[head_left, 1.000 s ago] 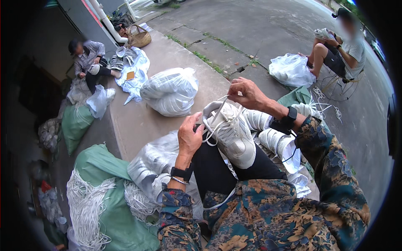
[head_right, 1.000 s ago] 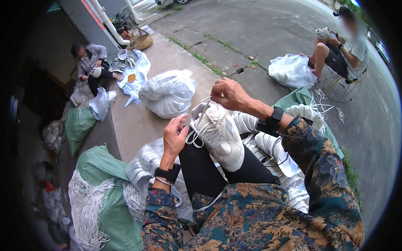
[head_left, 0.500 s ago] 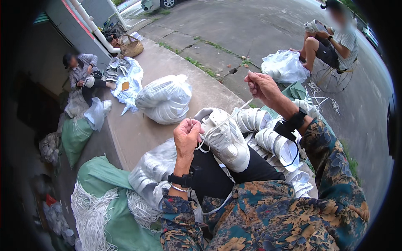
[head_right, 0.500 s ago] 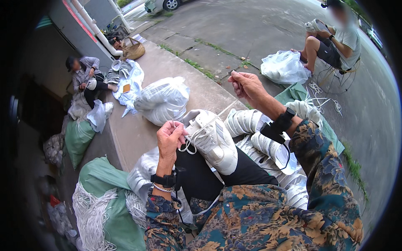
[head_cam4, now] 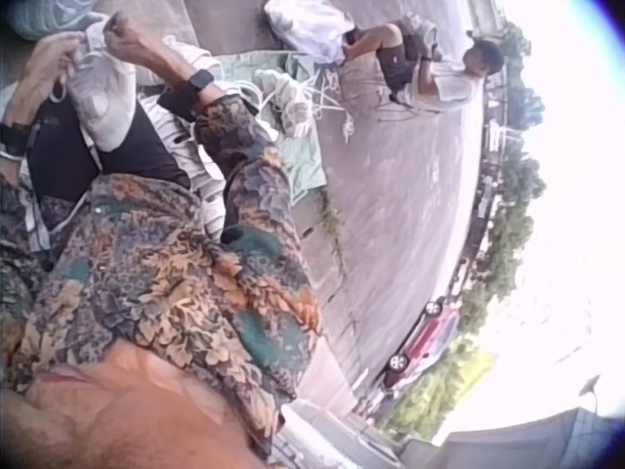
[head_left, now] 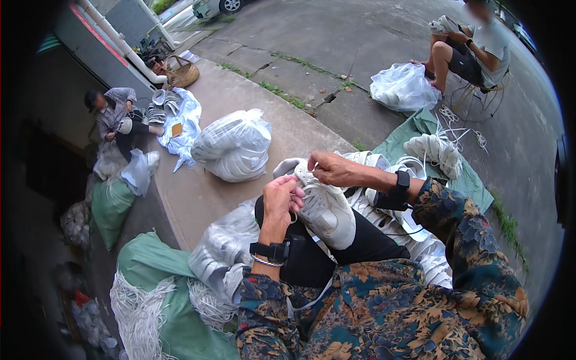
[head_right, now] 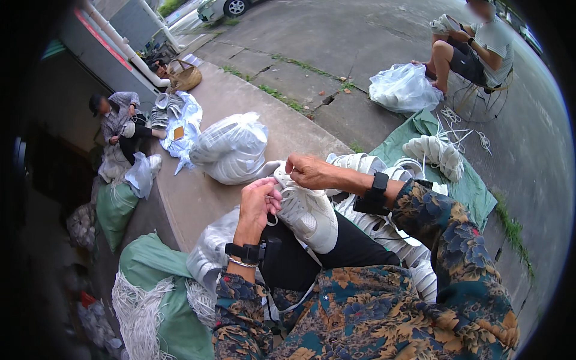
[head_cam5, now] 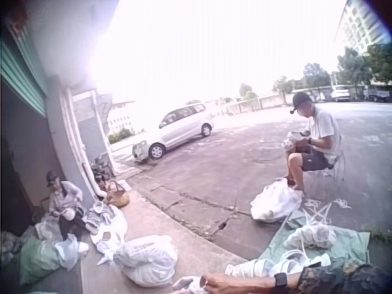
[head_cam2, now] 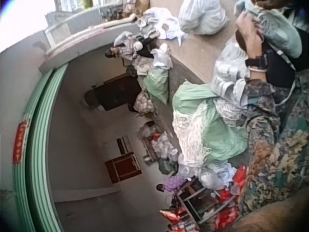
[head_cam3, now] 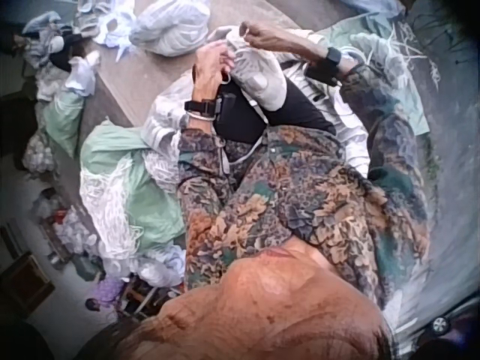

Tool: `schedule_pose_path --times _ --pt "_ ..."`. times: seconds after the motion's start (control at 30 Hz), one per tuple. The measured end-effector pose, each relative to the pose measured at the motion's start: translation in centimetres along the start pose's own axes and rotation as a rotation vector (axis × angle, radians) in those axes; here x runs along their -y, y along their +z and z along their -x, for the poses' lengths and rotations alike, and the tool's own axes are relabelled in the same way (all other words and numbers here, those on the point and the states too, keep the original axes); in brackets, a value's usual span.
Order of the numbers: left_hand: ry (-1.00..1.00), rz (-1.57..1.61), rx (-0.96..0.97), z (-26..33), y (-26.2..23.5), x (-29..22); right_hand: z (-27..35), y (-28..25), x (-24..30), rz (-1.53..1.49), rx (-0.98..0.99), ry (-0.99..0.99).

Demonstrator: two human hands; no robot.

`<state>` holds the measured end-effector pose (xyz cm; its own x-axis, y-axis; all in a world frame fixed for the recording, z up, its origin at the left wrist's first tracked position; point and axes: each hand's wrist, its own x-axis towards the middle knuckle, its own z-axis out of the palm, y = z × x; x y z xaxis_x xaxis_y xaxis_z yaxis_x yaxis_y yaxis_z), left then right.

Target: The person is manually inserting and threading shoelaces into white sneakers.

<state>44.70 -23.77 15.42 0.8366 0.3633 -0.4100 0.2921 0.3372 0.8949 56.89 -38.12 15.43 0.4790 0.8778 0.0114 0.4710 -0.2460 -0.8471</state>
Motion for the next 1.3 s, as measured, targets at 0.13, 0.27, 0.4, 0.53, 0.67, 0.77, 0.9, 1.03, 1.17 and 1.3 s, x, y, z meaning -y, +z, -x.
schedule_pose_path --times 0.13,0.27,0.4,0.53,0.67,0.77,0.9,1.03,1.17,1.3 --pt "0.069 -0.044 -0.034 0.3 0.9 -0.1 -0.2 0.2 -0.2 0.079 -0.126 -0.207" --pt "0.12 -0.077 -0.04 0.2 1.0 0.2 -0.7 0.6 -1.0 0.141 -0.163 -0.255" --pt "0.173 -0.116 -0.047 0.2 1.3 0.5 -0.7 0.5 0.4 0.386 -0.1 -0.268" --pt "0.27 -0.255 -0.072 0.5 1.4 0.6 -0.8 1.5 0.9 0.633 -0.037 -0.303" --pt "0.267 -0.221 -0.054 0.5 1.3 0.7 -0.8 0.9 0.2 0.4 -0.026 -0.276" --pt "0.294 -0.202 -0.045 0.3 1.4 1.1 -1.3 -0.5 -0.5 0.241 -0.041 -0.295" --pt "0.345 -0.292 -0.056 0.0 1.2 1.5 -2.0 -0.4 2.0 0.308 0.112 -0.202" --pt "0.308 -0.242 -0.135 -0.5 1.0 1.0 -3.1 -0.8 2.2 0.454 0.27 -0.202" --pt "0.27 -0.503 -0.1 -1.6 1.8 0.5 -3.0 -1.0 0.3 0.422 0.218 -0.242" --pt "0.612 -0.883 -0.23 -2.8 -0.5 1.6 -3.0 -0.7 1.2 0.312 0.232 -0.281"
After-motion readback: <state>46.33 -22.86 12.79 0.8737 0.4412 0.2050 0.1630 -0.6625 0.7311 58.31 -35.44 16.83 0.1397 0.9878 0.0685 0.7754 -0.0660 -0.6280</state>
